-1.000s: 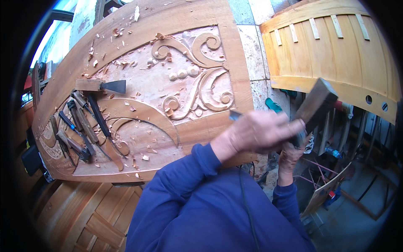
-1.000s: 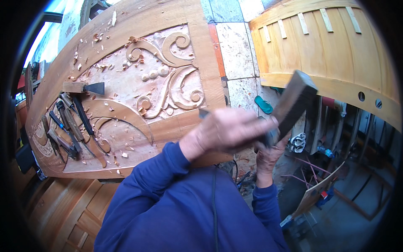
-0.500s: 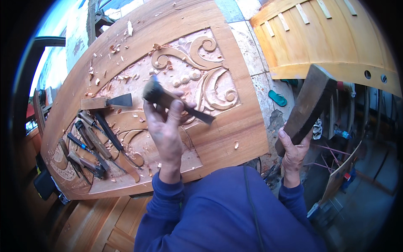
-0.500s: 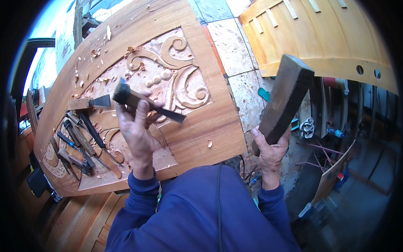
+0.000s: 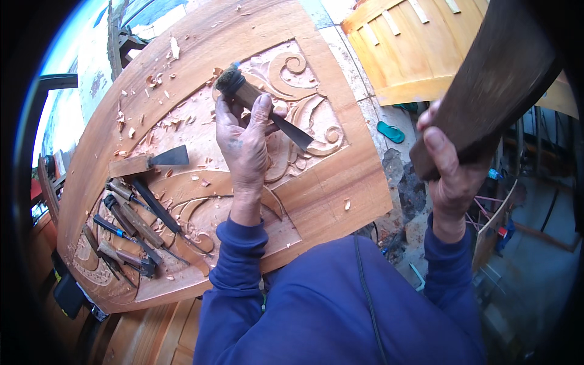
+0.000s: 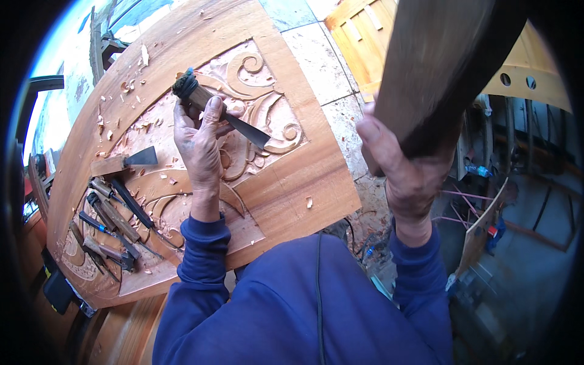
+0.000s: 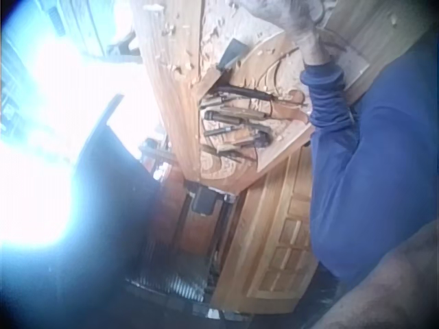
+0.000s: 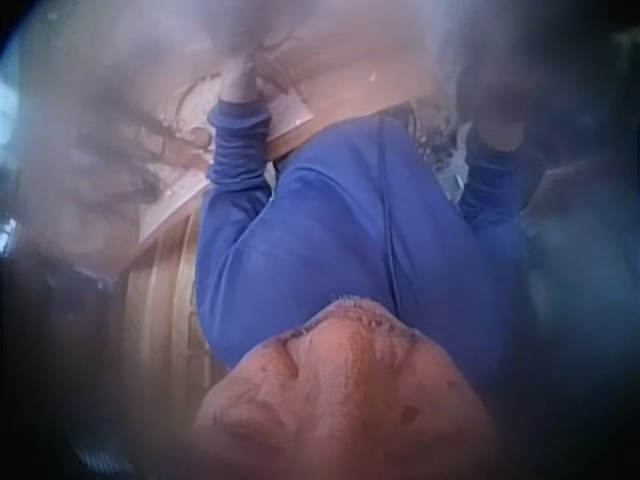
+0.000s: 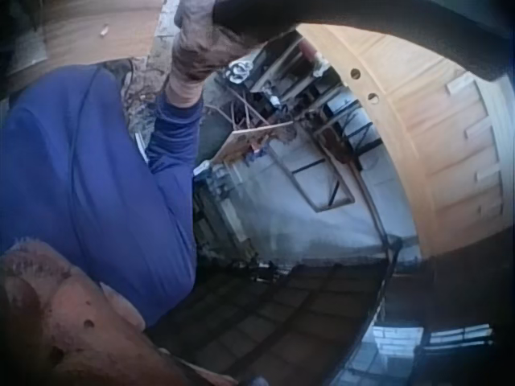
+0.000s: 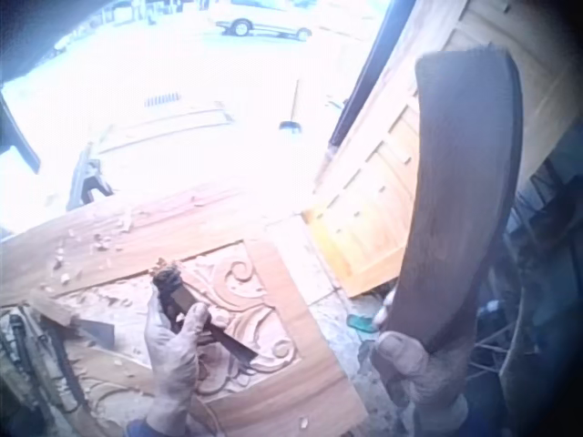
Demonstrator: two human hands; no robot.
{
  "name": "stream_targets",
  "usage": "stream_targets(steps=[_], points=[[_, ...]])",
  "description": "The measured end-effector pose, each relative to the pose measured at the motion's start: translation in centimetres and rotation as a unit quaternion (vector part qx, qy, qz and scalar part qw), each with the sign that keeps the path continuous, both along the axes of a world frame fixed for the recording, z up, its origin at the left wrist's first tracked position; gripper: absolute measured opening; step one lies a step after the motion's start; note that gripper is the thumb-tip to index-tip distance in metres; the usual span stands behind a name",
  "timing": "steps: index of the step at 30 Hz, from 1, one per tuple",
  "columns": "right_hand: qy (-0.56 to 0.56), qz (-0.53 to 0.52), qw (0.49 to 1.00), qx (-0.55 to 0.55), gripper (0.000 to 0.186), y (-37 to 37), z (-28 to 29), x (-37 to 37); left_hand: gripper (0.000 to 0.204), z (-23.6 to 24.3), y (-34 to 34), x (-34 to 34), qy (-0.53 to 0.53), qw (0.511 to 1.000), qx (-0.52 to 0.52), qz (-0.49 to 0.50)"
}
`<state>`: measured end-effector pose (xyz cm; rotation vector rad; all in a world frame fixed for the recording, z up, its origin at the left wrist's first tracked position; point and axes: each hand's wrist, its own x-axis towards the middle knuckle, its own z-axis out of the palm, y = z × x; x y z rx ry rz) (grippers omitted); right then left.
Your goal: The person carves decorative floral patterns into a wooden panel using a chisel and a wooden mallet.
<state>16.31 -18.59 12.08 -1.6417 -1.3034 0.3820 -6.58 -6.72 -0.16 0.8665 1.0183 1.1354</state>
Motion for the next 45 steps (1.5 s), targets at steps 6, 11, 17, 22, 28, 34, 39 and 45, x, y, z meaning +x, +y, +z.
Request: stream_targets(steps=[6, 11, 17, 22, 28, 34, 39, 45], points=[[-0.245, 0.242, 0.930, 0.129, 0.042, 11.1, 2.6, -0.5, 0.032, -0.2, -1.0, 0.8, -0.004, 1.000, -0.005, 0.025], [-0.315, 0.423, 0.849, -0.007, 0.043, 19.8, 1.7, -5.6, 0.027, -0.5, -1.0, 0.4, -0.034, 0.999, -0.017, 0.032], [-0.397, 0.443, 0.769, -0.233, 0.059, 25.5, 2.4, -9.3, 0.029, -0.8, -1.8, 0.2, -0.008, 0.999, 0.005, 0.049], [-0.350, 0.439, 0.817, -0.129, 0.060, 24.3, 0.4, -9.5, 0.028, -0.9, -2.0, 0.6, 0.007, 0.998, 0.017, 0.052], [-0.240, 0.443, 0.859, -0.091, 0.049, 24.0, -0.2, -8.4, 0.026, -1.3, -2.2, 0.3, 0.002, 0.998, 0.015, 0.060], [-0.363, 0.525, 0.744, -0.196, 0.056, 24.0, 0.9, -8.4, 0.025, -1.9, -2.3, 0.2, 0.030, 0.998, 0.036, 0.051], [-0.183, 0.419, 0.885, -0.091, 0.073, 24.3, -1.3, -8.2, 0.027, -0.6, -2.8, 1.2, 0.005, 0.997, 0.000, 0.075], [-0.318, 0.484, 0.800, -0.156, 0.061, 24.5, -1.2, -9.2, 0.028, -1.2, -2.9, 0.5, -0.005, 0.994, 0.007, 0.108]])
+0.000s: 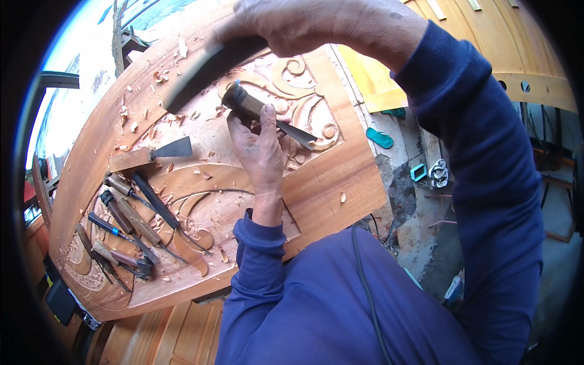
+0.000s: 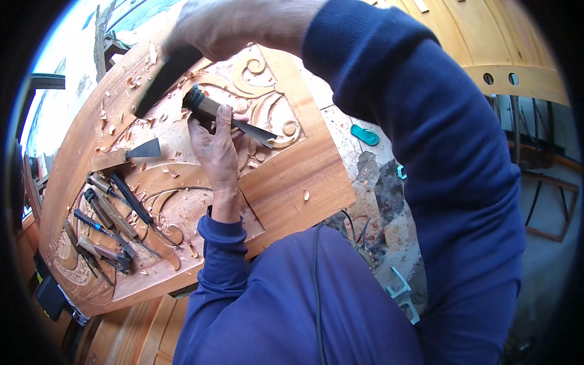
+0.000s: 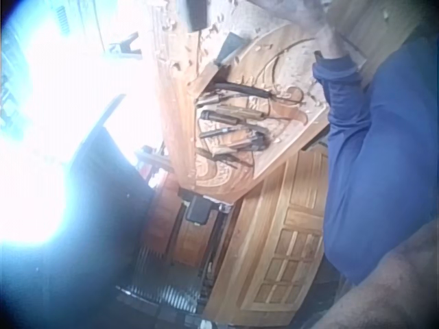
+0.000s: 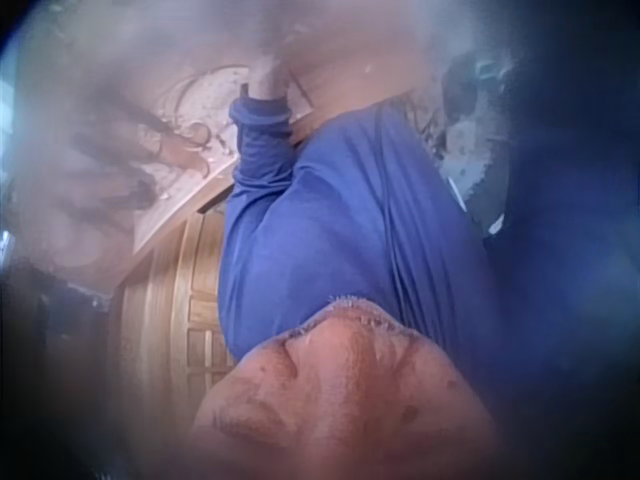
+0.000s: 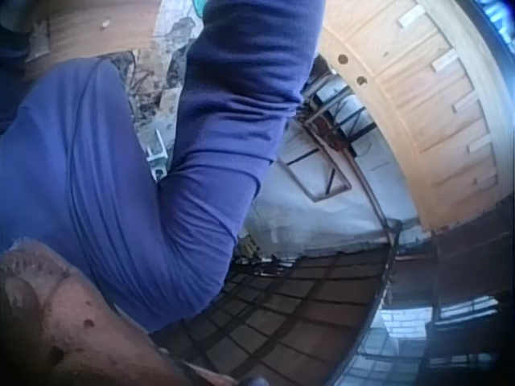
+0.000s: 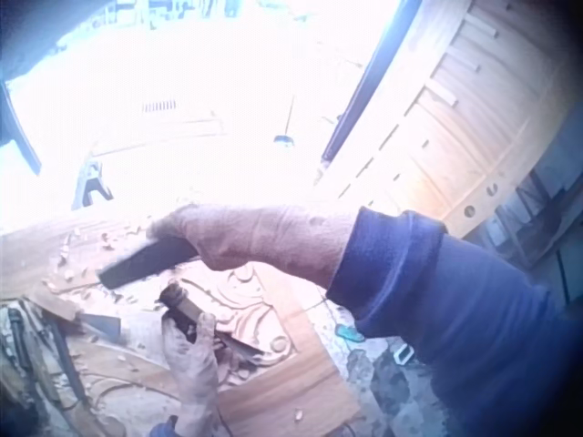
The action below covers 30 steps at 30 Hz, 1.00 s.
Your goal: The person carves decorative floral patterns into a wooden panel using a chisel and a wooden mallet.
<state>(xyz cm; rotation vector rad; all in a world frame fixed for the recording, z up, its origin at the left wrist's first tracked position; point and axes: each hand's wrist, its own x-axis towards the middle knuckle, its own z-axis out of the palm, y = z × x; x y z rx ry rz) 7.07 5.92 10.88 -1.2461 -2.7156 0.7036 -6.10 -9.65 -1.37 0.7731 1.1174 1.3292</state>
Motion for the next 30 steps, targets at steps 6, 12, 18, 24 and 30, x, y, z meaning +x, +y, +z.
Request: stream_targets(steps=[6, 12, 18, 24, 30], points=[[-0.038, 0.082, 0.990, -0.104, 0.043, -0.3, 2.2, -0.4, 0.022, -0.1, -0.1, -0.6, 0.000, 0.999, -0.050, -0.015], [0.151, -0.058, 0.987, 0.017, 0.060, -0.5, -5.7, 1.4, 0.021, -0.1, -0.2, 0.8, 0.002, 1.000, -0.022, -0.010], [0.076, -0.026, 0.997, 0.007, 0.070, -0.7, 0.1, 1.5, 0.029, -0.6, -0.2, 0.3, 0.025, 0.999, -0.017, -0.013], [-0.035, 0.005, 0.999, 0.022, 0.067, -0.7, -0.3, 1.9, 0.026, -0.3, -0.4, 0.7, -0.017, 1.000, -0.015, -0.005], [0.075, -0.296, 0.926, -0.220, 0.071, -1.3, -2.4, 0.3, 0.030, -0.1, -0.4, 0.7, -0.008, 1.000, -0.030, -0.007]])
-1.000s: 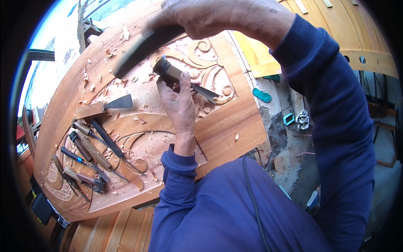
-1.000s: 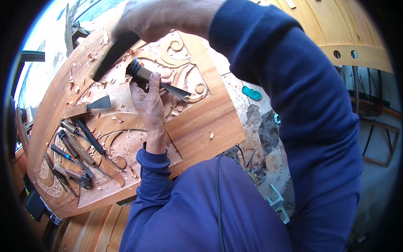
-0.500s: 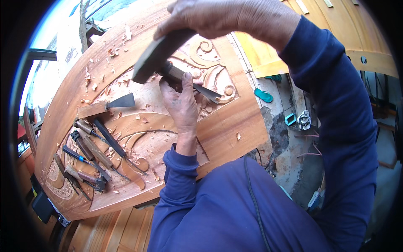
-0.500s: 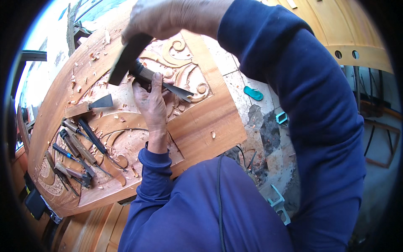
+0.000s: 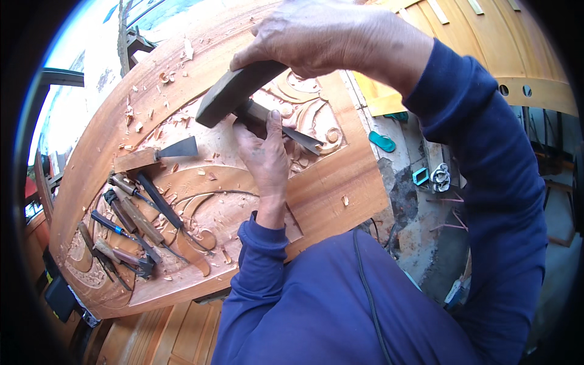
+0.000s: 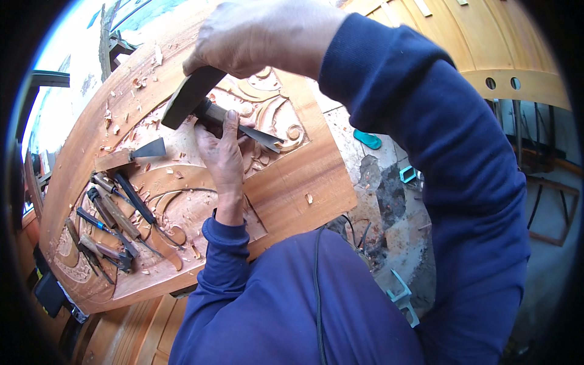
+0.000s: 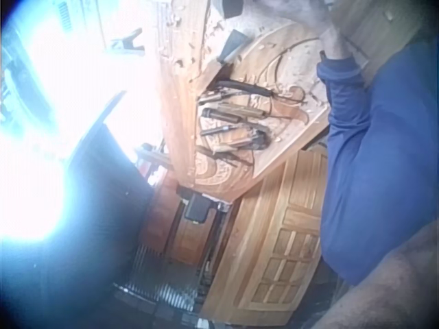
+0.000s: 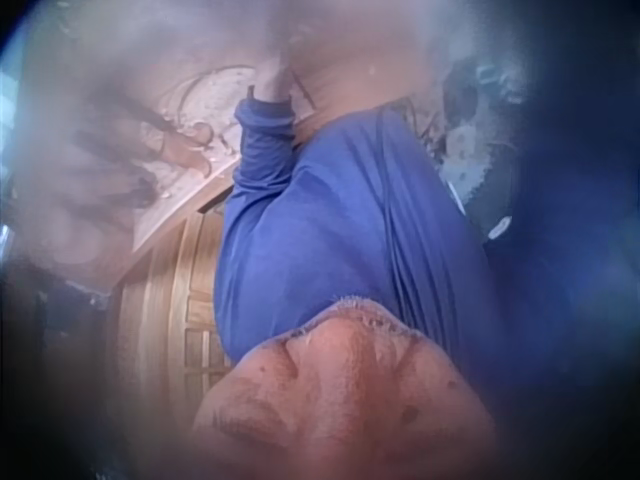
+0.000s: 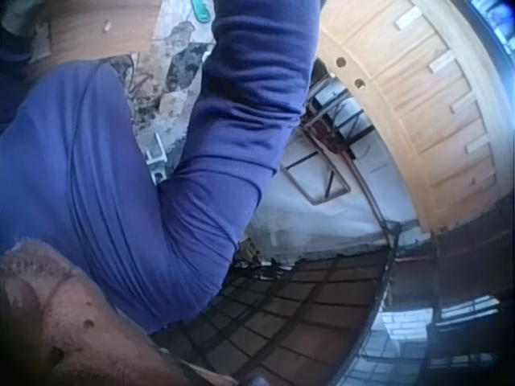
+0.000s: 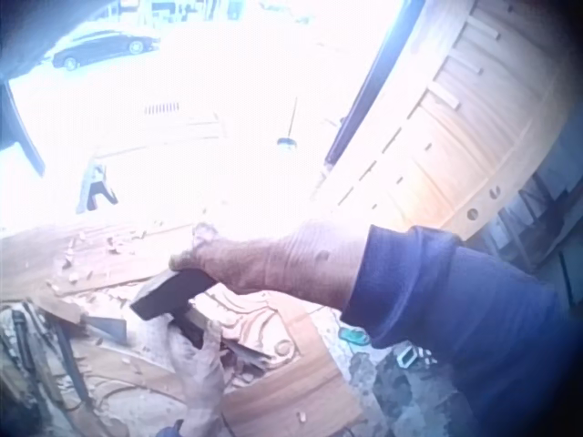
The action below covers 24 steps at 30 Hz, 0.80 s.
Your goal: The person carves decorative floral patterns into a wooden panel using a chisel and a wooden mallet.
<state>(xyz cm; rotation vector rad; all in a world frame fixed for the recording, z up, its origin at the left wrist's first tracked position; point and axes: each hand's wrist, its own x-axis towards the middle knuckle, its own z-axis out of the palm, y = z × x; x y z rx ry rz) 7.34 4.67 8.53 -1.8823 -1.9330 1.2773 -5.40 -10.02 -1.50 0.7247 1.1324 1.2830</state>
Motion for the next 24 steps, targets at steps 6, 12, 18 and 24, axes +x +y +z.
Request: stream_targets(steps=[6, 12, 18, 24], points=[[-0.054, 0.240, 0.944, 0.222, 0.071, -1.2, 3.2, 0.2, 0.031, 0.5, -0.3, -0.3, 0.007, 1.000, -0.023, -0.002], [-0.052, 0.289, 0.932, 0.211, 0.074, -1.0, 4.3, 1.4, 0.048, 3.9, -1.5, -0.6, -0.022, 0.997, 0.025, 0.068], [0.078, 0.173, 0.956, 0.223, 0.084, -2.9, 6.9, 1.6, 0.041, 1.9, 2.5, -3.2, 0.001, 0.998, 0.046, -0.031], [0.055, 0.217, 0.938, 0.264, 0.081, -2.4, 6.3, 2.9, 0.032, 0.8, 2.2, -1.2, -0.005, 0.996, 0.040, -0.074]])
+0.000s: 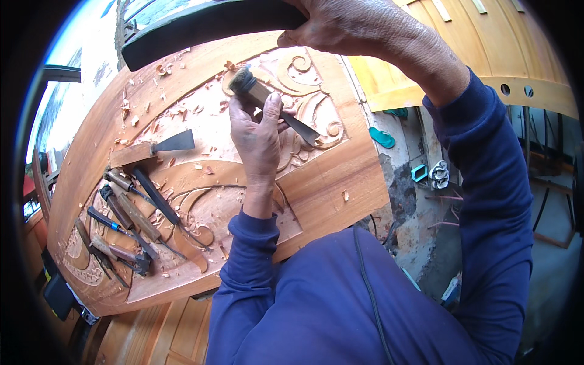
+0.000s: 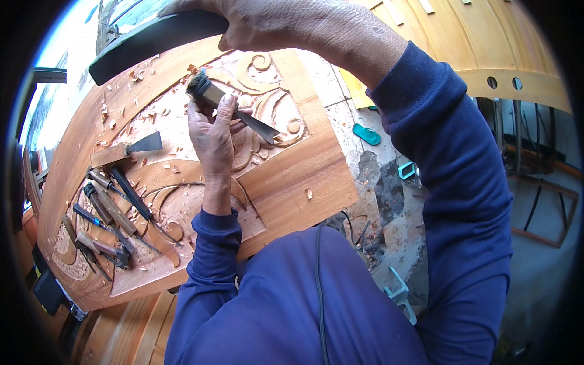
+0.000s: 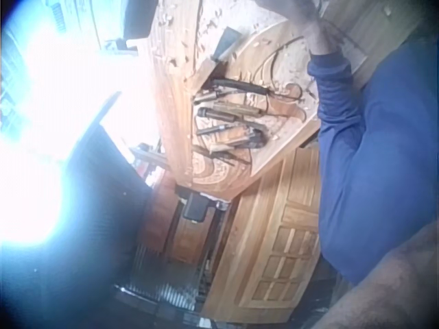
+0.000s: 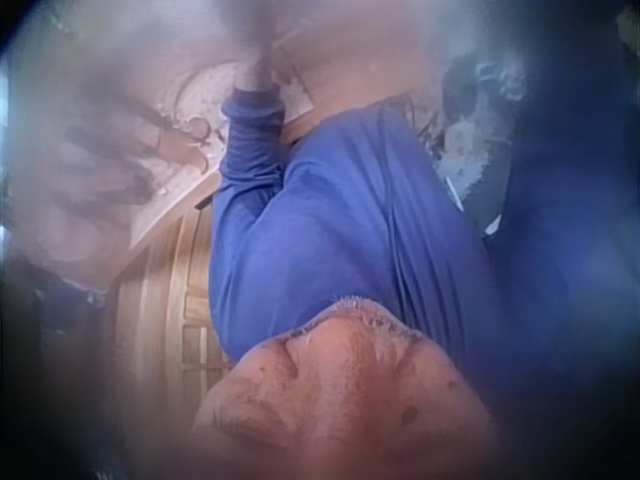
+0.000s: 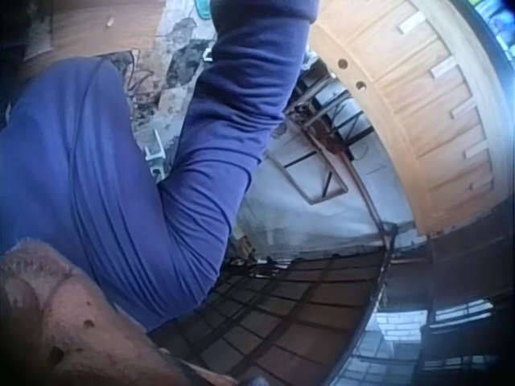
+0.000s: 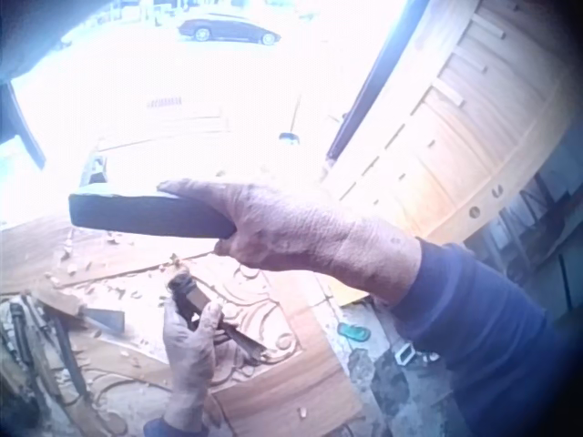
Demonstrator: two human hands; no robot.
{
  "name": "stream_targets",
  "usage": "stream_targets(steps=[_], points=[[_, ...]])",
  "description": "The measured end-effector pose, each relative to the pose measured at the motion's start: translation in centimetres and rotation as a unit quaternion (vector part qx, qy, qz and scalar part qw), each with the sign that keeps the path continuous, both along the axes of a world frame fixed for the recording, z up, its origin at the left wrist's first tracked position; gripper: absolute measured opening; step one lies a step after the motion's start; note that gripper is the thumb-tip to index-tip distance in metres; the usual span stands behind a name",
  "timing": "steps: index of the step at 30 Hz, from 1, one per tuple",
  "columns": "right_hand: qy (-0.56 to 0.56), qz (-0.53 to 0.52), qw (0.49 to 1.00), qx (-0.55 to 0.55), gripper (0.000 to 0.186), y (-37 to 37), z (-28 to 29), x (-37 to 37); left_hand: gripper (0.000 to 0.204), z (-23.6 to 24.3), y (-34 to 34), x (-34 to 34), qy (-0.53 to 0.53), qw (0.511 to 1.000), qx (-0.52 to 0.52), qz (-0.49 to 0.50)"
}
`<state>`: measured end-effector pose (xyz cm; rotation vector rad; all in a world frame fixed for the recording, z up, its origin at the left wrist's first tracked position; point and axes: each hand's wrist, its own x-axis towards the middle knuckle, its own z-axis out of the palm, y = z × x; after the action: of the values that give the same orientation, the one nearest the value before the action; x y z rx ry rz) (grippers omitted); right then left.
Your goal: The person carves decorative floral patterns into a wooden panel using a chisel and a wooden mallet.
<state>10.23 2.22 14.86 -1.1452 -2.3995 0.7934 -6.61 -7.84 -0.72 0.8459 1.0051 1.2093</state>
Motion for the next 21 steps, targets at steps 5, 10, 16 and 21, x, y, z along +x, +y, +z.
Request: stream_targets(steps=[5, 10, 16, 21], points=[[0.026, -0.044, 0.999, -0.009, 0.078, -2.1, 3.4, -1.7, 0.028, -0.7, -0.7, 0.6, 0.006, 0.999, 0.048, -0.006], [-0.124, 0.010, 0.991, 0.040, 0.073, 0.9, -1.9, -1.0, 0.038, -0.3, -2.5, 1.1, 0.039, 0.996, 0.061, 0.049], [-0.029, 0.025, 0.999, -0.036, 0.076, 1.5, -0.5, -2.4, 0.042, -0.7, -3.9, 1.1, 0.041, 0.992, 0.035, 0.114], [-0.022, 0.033, 0.999, -0.002, 0.077, 0.9, -1.6, -4.1, 0.042, -0.8, -4.6, 1.7, 0.073, 0.983, 0.071, 0.155]])
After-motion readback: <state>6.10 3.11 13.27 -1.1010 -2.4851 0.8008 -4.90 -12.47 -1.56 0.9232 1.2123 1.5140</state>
